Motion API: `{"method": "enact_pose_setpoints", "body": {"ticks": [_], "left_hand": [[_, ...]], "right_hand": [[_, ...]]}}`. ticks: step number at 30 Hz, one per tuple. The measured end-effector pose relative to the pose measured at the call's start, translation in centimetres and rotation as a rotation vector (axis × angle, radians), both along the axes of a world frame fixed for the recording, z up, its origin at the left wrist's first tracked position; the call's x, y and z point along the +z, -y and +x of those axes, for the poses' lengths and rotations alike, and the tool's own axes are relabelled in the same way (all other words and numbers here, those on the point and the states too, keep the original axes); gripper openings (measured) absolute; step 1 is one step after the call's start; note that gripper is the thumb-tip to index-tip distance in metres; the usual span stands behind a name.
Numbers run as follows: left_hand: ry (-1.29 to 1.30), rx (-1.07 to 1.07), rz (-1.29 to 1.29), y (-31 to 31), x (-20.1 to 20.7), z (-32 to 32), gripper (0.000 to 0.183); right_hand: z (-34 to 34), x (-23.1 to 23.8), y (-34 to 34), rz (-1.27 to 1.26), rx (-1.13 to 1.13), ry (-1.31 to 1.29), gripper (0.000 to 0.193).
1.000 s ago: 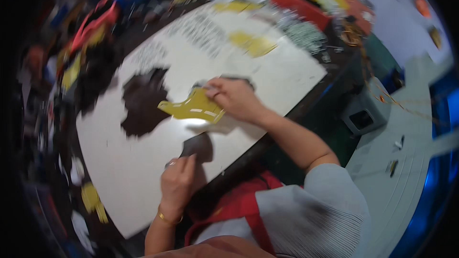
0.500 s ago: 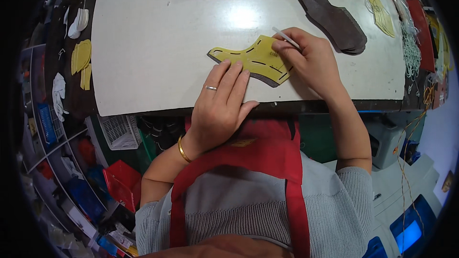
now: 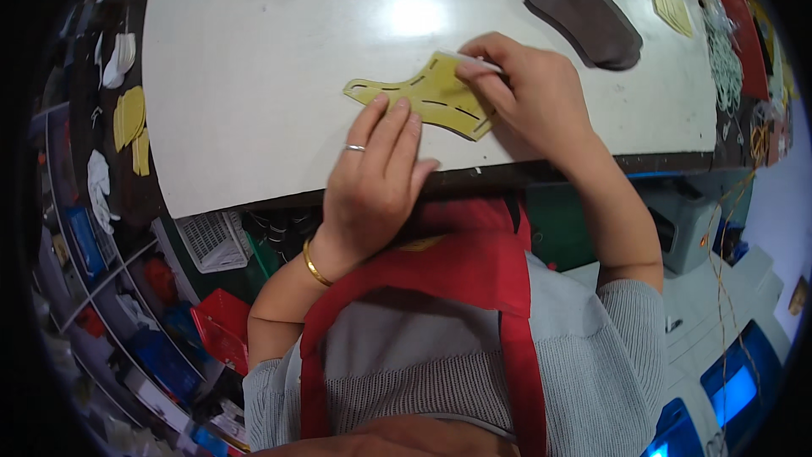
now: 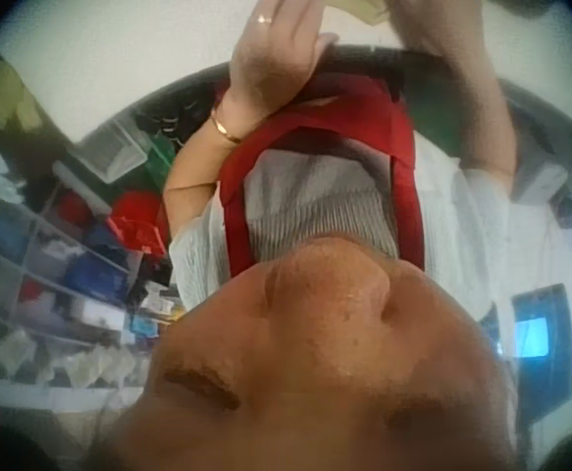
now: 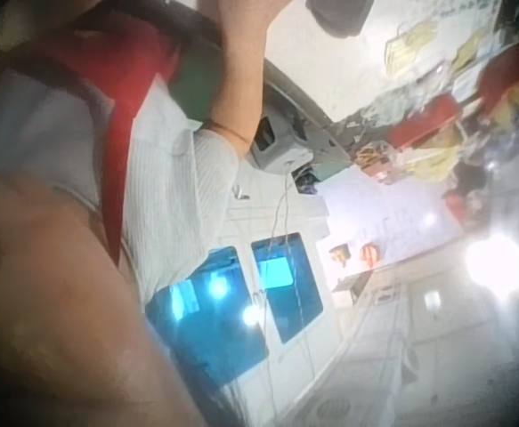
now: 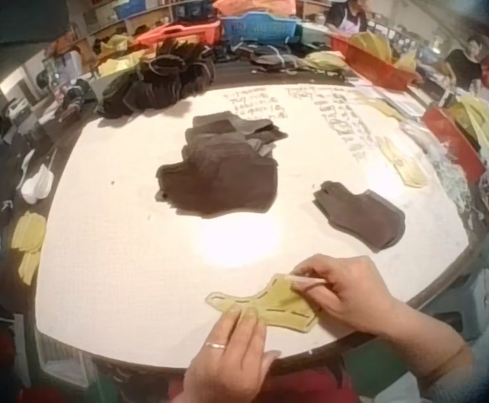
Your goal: The person separates a stack of shoe leather pieces on a table, positions a template over each piece, and traces lines onto the leather components using a marking pen.
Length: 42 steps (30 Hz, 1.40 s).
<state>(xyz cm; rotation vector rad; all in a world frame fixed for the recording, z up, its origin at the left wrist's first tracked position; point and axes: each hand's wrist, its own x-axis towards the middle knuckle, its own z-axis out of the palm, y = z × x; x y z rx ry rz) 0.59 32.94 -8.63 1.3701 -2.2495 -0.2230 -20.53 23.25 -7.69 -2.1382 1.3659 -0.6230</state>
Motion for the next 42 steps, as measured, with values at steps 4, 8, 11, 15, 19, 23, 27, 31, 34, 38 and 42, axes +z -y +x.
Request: {"method": "enact_pose_setpoints", "body": {"ticks": [4, 8, 11, 15, 19, 23, 27, 31, 34, 38, 42], "left_hand": [[0.024, -0.023, -0.144, 2.2, -0.1, 1.0, 0.027], [0.202, -0.078, -0.103, 2.6, 0.8, 1.1, 0.037], [0.265, -0.126, -0.048, 2.4, 1.8, 0.7, 0.041], [0.198, -0.128, -0.095, 2.1, 1.0, 0.5, 0.041], [0.199, -0.083, -0.152, 1.5, 1.0, -0.3, 0.042], [0.134, -0.133, 0.036, 0.9, 1.8, -0.4, 0.064], [0.166, -0.133, 0.011, 0.7, 1.2, -0.4, 0.062], [0.184, -0.144, 0.002, 0.6, 1.0, -0.4, 0.056], [0.188, -0.156, -0.011, 0.6, 0.9, -0.1, 0.054], [0.209, -0.157, -0.028, 0.7, 0.9, -0.1, 0.053], [0.211, -0.155, 0.013, 0.9, 1.4, -0.3, 0.056]], "right_hand": [[-1.3, 1.2, 1.4, 0.196, -0.025, 0.069, 0.032], [-2.2, 0.8, 0.3, 0.189, -0.059, 0.083, 0.034], [-1.7, 1.3, -0.4, 0.095, -0.069, -0.033, 0.032], [-1.3, 1.2, -0.7, -0.082, 0.002, -0.137, 0.028], [-2.4, 1.3, 1.2, -0.196, -0.099, -0.031, 0.020], [-0.2, 3.6, 2.6, -0.451, 0.203, -0.133, 0.017], [4.9, 2.4, 2.9, 0.059, 0.436, 0.168, 0.029], [8.0, 2.4, 3.2, 0.178, 0.411, -0.007, 0.026], [8.3, 2.6, 2.8, 0.114, 0.378, -0.119, 0.025], [6.8, 2.5, 3.2, -0.198, 0.525, -0.175, 0.029], [3.6, 4.2, 4.3, -0.227, 0.581, -0.308, 0.020]]}}
